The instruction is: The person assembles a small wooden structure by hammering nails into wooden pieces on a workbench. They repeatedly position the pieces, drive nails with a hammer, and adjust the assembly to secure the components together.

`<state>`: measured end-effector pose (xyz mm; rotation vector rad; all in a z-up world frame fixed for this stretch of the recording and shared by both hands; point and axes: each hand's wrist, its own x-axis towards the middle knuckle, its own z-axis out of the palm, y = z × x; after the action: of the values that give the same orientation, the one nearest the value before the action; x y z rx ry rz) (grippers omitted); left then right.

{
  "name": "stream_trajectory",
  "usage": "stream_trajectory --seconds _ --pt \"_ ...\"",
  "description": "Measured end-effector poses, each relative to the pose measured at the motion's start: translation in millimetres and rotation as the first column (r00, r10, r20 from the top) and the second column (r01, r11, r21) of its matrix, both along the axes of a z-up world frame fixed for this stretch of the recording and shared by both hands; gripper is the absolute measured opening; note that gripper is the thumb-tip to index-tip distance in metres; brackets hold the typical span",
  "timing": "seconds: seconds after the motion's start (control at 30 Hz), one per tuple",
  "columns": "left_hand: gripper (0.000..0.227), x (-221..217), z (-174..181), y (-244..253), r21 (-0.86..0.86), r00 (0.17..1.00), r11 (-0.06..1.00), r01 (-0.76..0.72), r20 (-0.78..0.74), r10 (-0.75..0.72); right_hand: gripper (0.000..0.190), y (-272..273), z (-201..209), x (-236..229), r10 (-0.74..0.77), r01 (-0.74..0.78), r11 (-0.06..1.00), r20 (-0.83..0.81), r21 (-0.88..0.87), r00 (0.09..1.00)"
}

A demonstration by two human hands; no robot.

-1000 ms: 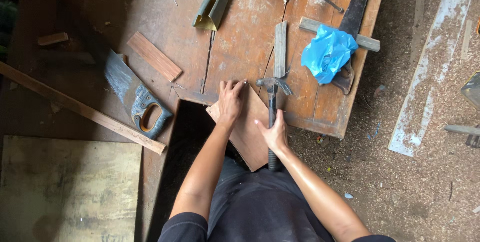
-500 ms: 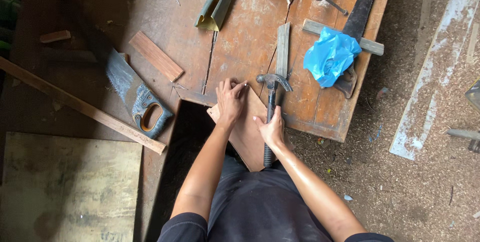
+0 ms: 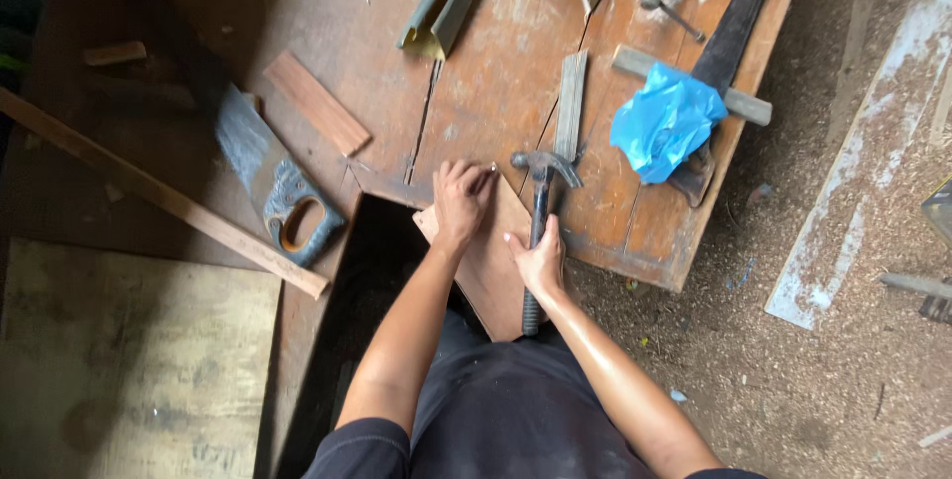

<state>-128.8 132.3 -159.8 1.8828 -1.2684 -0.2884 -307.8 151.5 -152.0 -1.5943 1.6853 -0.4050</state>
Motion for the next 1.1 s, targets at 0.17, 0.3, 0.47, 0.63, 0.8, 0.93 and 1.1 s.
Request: stream_trajectory --seconds 0.17,0.3,0.47,0.63,0.8,0.93,1.1 --pt "0.01 8 5 -4 0.025 0.999 0.999 0.026 -0.038 -0.025 0.044 -5 4 5 -0.037 0.032 0.999 0.136 0.035 0.99" --pt "0.011 5 7 -5 0.033 0.998 0.999 0.029 -0.061 -0.027 0.024 -16 12 -5 -0.058 0.051 0.998 0.159 0.044 0.986" --pt "0.012 4 8 -6 0.035 0.998 0.999 0.021 -0.052 -0.019 0.021 -40 50 -29 0.186 -0.158 0.969 0.144 -0.189 0.972" --pt "0.011 5 4 -8 0.031 0.998 0.999 0.023 -0.063 -0.021 0.026 -41 86 -30 0.282 -0.261 0.941 0.074 -0.216 0.956" --pt "0.014 5 -6 -2 0.088 0.997 0.994 0.063 -0.044 -0.06 0.032 -37 94 -27 0.458 -0.456 0.873 -0.03 -0.172 0.888" --pt "0.016 10 -9 -8 0.053 0.998 0.997 0.061 -0.022 -0.06 0.032 -37 93 -22 0.462 -0.424 0.798 -0.017 -0.428 0.887" --pt "0.015 7 -6 -3 0.08 0.997 0.994 0.069 -0.043 -0.066 0.032 -36 92 -18 0.484 -0.49 0.828 -0.093 -0.274 0.87"
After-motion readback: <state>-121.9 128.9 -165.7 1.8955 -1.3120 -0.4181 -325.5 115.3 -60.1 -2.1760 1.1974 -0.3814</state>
